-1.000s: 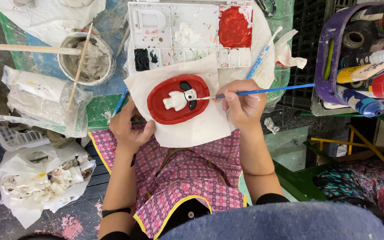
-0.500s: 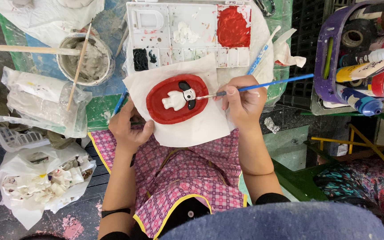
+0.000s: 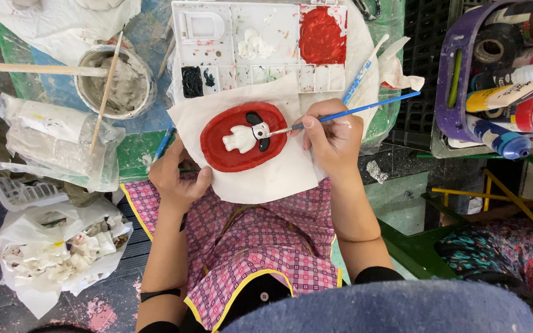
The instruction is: The person paints a small clay dog figurine using a fine brush and paints from a palette, applying white paint to the body and head, then black paint to the ears and nose.
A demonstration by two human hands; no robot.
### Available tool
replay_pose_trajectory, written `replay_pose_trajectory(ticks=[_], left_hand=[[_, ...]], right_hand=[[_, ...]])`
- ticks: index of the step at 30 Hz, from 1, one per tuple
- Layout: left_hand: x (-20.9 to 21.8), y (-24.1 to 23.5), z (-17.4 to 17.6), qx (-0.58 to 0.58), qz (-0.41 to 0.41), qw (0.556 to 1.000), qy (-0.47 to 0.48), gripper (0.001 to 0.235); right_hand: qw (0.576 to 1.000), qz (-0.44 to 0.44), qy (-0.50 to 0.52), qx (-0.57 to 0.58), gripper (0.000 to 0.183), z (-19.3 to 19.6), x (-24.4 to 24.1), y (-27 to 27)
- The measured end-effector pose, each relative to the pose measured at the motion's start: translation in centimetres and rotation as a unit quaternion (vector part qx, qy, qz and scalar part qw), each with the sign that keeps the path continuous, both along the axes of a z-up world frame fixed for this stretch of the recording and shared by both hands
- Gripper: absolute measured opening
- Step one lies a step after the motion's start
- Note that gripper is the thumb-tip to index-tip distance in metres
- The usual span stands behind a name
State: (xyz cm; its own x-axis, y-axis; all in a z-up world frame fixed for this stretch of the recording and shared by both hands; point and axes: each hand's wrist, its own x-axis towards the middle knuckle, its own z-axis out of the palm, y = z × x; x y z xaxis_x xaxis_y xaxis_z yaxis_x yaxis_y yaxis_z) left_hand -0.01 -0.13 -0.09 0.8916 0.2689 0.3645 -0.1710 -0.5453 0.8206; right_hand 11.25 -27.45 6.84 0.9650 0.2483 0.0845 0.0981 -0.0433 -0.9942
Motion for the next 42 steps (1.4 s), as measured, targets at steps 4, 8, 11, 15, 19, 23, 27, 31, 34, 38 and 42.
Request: replay_pose_trajectory(ticks=[4, 8, 11, 15, 19, 23, 27, 31, 34, 38, 42], left_hand=[[-0.06, 0.06, -0.03, 0.0, -0.002, 1.0, -0.002, 0.062], [0.04, 0.06, -0.19, 0.006, -0.002, 1.0, -0.005, 0.062], [-0.07, 0.08, -0.18, 0.009, -0.001, 1.0, -0.004, 0.062], [-0.01, -0.02, -0.13, 0.003, 0.0, 1.0, -0.005, 0.062], [0.04, 0.01, -0.12, 0.003, -0.001, 1.0, -0.012, 0.062], [0.09, 0.04, -0.13, 0.003, -0.004, 1.0, -0.011, 0.061], [0.05, 0.05, -0.02, 0.003, -0.004, 1.0, -0.006, 0.061], [0.05, 0.05, -0.06, 0.006, -0.003, 1.0, -0.01, 0.06], [0.02, 0.05, -0.04, 0.007, 0.0, 1.0, -0.004, 0.06], [0.02, -0.03, -0.11, 0.003, -0.001, 1.0, -0.006, 0.061], [-0.03, 0.03, -0.18, 0.013, 0.002, 1.0, -0.005, 0.061]], right_hand=[[1.0, -0.023, -0.014, -0.002, 0.007, 0.01, 0.02, 0.1], [0.998, -0.031, 0.001, 0.051, 0.007, 0.0, -0.12, 0.11], [0.999, -0.008, -0.008, 0.034, 0.007, -0.04, -0.09, 0.03], [1.0, -0.009, -0.009, 0.002, 0.007, -0.09, -0.11, 0.06], [0.996, -0.041, 0.021, 0.075, 0.005, -0.18, -0.1, 0.24], [1.0, -0.011, 0.003, 0.001, 0.005, -0.09, -0.11, 0.11], [0.999, -0.027, -0.003, 0.02, 0.005, -0.16, -0.07, 0.27], [0.997, -0.034, 0.004, 0.071, 0.005, -0.2, -0.13, 0.16], [1.0, -0.003, 0.003, 0.016, 0.005, -0.01, -0.27, 0.08], [1.0, -0.017, -0.005, -0.001, 0.006, 0.11, -0.25, 0.37], [0.998, -0.035, -0.005, 0.058, 0.009, -0.09, -0.25, 0.32]])
